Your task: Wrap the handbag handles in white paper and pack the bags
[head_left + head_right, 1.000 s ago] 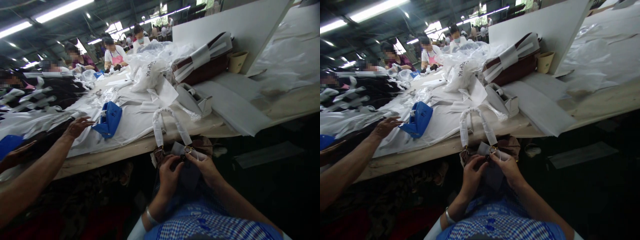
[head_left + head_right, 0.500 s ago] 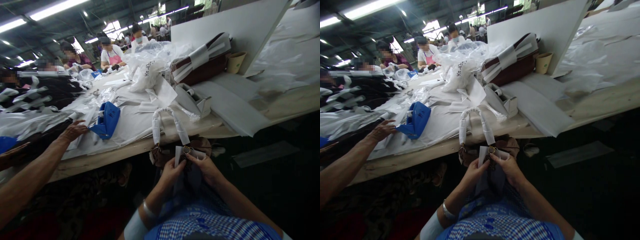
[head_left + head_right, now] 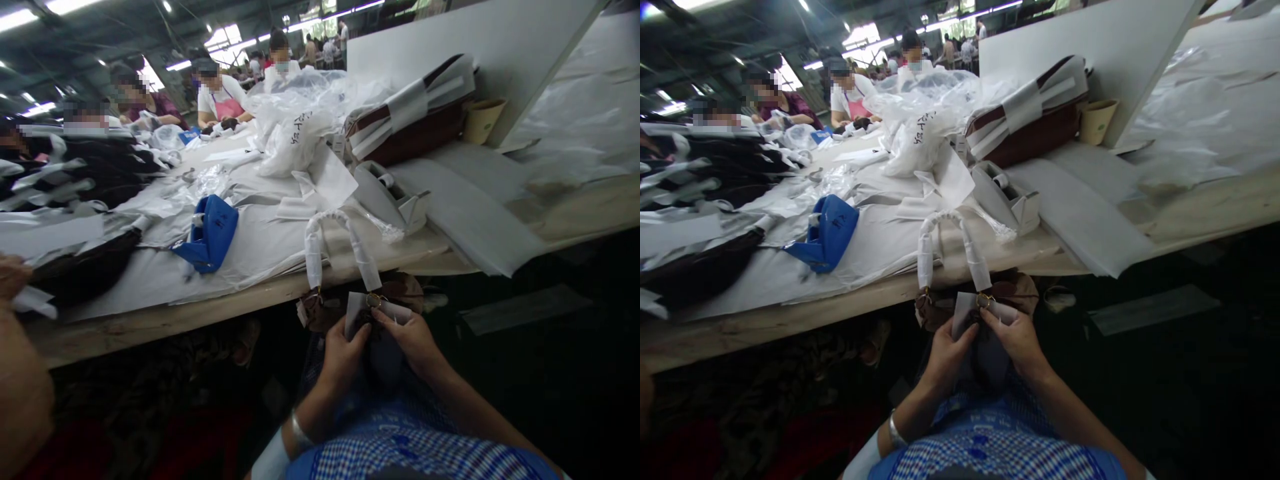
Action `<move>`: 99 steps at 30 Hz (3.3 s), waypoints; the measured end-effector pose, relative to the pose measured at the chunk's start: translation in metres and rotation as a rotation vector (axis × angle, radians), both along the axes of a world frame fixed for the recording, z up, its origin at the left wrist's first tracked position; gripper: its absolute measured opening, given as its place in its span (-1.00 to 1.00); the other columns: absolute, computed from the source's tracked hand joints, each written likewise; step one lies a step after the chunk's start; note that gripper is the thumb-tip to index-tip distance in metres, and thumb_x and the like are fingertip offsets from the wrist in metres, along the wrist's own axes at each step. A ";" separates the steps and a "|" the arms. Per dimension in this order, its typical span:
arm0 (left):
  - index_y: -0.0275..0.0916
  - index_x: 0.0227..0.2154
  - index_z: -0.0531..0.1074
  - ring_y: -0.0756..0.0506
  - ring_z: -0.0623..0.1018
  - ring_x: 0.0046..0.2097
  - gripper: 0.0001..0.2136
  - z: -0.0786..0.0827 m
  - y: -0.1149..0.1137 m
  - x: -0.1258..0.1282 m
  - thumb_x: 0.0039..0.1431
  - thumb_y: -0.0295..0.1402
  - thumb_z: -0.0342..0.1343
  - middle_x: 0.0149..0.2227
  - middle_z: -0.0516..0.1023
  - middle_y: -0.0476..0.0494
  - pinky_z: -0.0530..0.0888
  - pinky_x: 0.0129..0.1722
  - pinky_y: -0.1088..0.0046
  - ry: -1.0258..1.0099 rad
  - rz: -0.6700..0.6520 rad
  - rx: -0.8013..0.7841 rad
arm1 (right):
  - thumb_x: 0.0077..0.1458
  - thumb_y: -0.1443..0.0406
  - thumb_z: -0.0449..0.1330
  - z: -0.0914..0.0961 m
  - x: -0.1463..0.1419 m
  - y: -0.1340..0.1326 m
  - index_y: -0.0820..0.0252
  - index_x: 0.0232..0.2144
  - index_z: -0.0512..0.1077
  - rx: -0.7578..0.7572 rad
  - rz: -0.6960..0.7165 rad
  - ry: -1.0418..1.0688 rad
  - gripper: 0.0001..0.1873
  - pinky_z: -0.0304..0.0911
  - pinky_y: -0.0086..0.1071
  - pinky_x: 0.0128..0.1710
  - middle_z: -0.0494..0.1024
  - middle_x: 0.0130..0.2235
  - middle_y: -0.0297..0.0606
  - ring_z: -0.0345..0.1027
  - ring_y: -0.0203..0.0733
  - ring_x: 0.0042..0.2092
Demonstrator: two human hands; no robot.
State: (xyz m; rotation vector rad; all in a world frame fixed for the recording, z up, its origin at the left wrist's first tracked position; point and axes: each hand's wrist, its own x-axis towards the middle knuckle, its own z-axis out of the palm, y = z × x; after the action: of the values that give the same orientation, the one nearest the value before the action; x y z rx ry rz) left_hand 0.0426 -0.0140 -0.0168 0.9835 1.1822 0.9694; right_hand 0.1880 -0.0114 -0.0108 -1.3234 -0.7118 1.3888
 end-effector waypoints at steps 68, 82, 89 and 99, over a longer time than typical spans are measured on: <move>-0.16 0.28 0.23 -0.13 0.45 0.19 -0.45 -0.013 -0.006 -0.017 0.24 -0.57 -0.02 0.26 0.36 -0.15 0.49 0.15 0.29 0.867 -0.099 0.940 | -0.02 -0.11 0.29 -0.031 -0.030 0.008 0.20 -0.20 0.63 0.116 -0.077 -0.199 -0.45 0.39 -0.18 -0.12 0.66 -0.25 -0.17 0.50 0.05 -0.17; -0.14 0.30 0.21 -0.23 0.38 0.26 -0.46 -0.001 -0.011 -0.010 0.26 -0.49 -0.03 0.32 0.23 -0.15 0.44 0.20 0.17 0.869 -0.172 0.775 | 0.16 -0.01 0.18 -0.017 -0.024 0.002 0.16 -0.09 0.57 0.262 0.015 -0.411 -0.55 0.37 -0.17 -0.02 0.64 -0.09 -0.13 0.50 0.08 -0.06; -0.16 0.14 0.43 -0.18 0.37 0.26 -0.64 0.016 -0.007 -0.011 0.34 -0.31 0.00 0.25 0.37 -0.17 0.30 0.29 0.22 0.340 -0.085 0.437 | 0.17 -0.03 0.14 -0.024 -0.018 0.005 0.20 -0.13 0.58 0.210 0.000 -0.393 -0.53 0.37 -0.30 -0.21 0.65 -0.23 -0.20 0.49 -0.01 -0.20; -0.35 -0.13 0.51 -0.18 0.59 -0.12 -0.58 0.007 0.015 -0.019 0.10 -0.09 0.26 -0.16 0.62 -0.26 0.50 -0.13 0.39 0.031 -0.117 -0.050 | 0.19 -0.03 0.14 -0.024 -0.012 0.004 0.17 -0.10 0.58 0.237 0.079 -0.379 -0.53 0.35 -0.27 -0.15 0.63 -0.21 -0.21 0.47 0.02 -0.16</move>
State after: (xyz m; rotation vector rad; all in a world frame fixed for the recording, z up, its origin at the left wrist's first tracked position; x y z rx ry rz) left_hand 0.0234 0.0009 -0.0100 1.0193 1.1561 0.8312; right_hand 0.1765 -0.0075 -0.0353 -1.3919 -1.1566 1.0819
